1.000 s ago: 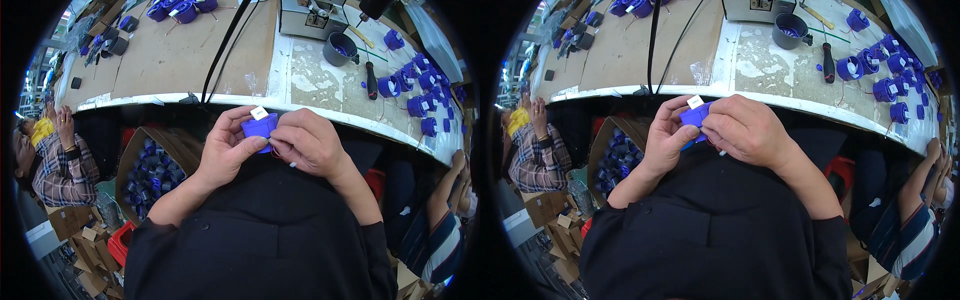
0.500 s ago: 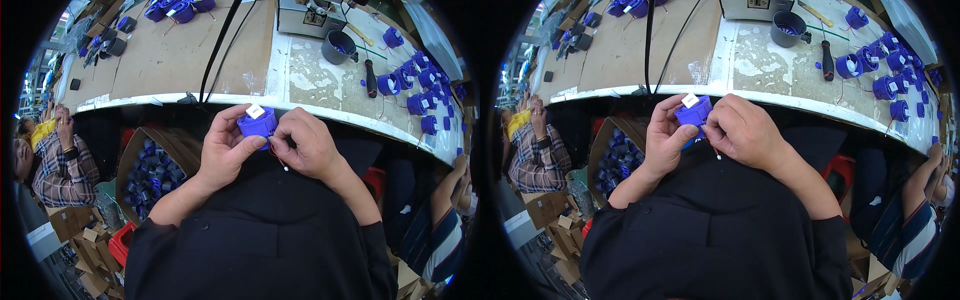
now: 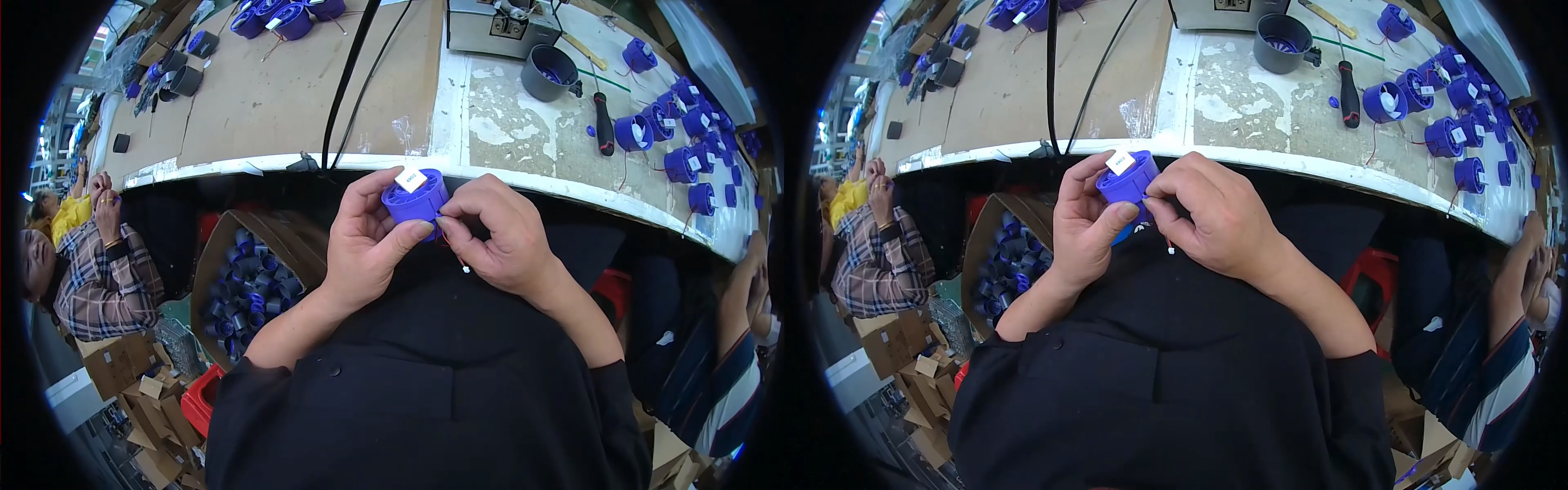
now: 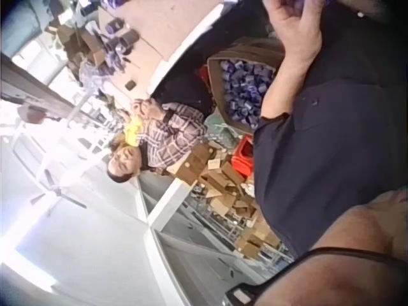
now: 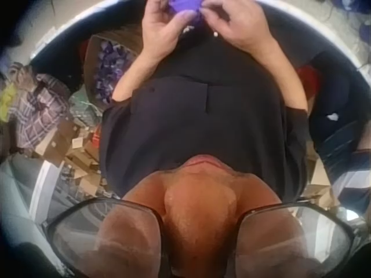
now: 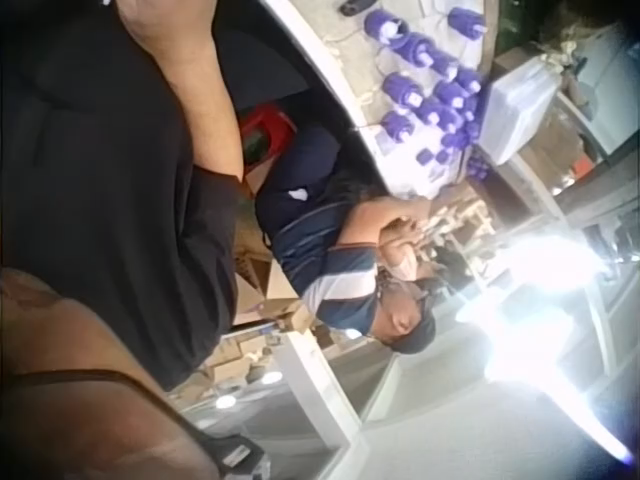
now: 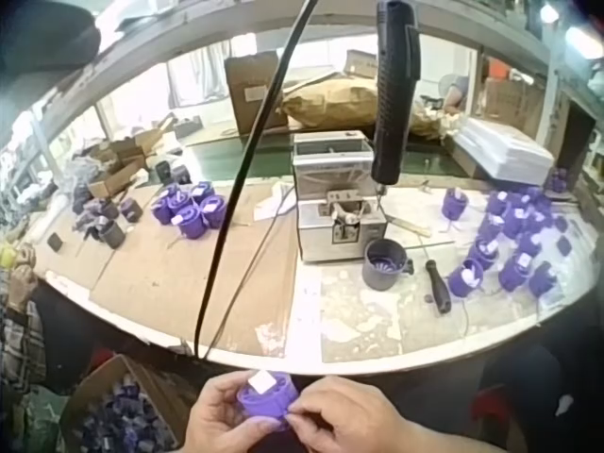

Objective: Assembling white components into blue plastic housings at a factory workbench using an electric screwdriver.

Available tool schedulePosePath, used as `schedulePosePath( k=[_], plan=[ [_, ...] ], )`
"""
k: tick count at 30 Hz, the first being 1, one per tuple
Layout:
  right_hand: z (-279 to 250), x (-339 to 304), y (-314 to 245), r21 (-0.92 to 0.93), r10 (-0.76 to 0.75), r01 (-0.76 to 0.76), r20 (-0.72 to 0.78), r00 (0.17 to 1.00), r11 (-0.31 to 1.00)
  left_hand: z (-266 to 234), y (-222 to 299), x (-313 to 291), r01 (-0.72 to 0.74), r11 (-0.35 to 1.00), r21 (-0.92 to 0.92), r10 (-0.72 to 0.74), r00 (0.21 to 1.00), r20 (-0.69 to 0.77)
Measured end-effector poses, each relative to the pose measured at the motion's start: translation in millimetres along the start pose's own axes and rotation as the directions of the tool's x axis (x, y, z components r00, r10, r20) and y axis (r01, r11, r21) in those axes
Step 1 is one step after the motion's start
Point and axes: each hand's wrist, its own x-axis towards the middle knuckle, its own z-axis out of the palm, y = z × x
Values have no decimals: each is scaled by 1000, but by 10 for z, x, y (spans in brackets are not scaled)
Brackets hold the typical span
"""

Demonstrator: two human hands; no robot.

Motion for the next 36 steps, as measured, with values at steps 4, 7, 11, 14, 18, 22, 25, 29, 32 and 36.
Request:
schedulePosePath(
  k=[4,7,11,14,18,22,25,29,32,36],
  plan=[
    [-11,-13,-3,3,14,-14,8,1000,1000,6,-26,-8,-6,1000,-8,6,1000,-3],
    [-42,-1,20,-89,-48,51,42,998,995,16,-27,-9,10,1000,-20,-10,1000,-1],
    [-47,8,1,-159,-97,104,51,994,982,22,-54,-21,-9,1000,3,9,1000,4],
    [-45,0,-14,-199,-128,135,49,991,971,28,-72,-33,-36,999,30,36,999,7],
    [-52,-58,-53,-70,94,-88,96,991,994,52,-88,-39,-45,998,36,44,999,5],
    [-94,-53,-140,176,390,-421,187,902,890,43,-109,-57,-62,995,74,62,998,11],
    [-151,-4,-203,280,527,-590,272,805,757,46,-124,-69,-69,993,95,68,998,16],
    [-193,30,-231,350,655,-768,401,640,536,50,-132,-79,-71,990,118,69,997,23],
    [-150,-37,-154,495,621,-683,316,718,537,46,-104,-53,-39,997,68,40,999,-7],
    [-119,-110,-90,506,585,-601,215,782,619,23,-91,-51,9,1000,7,-9,1000,-25]
  ],
)
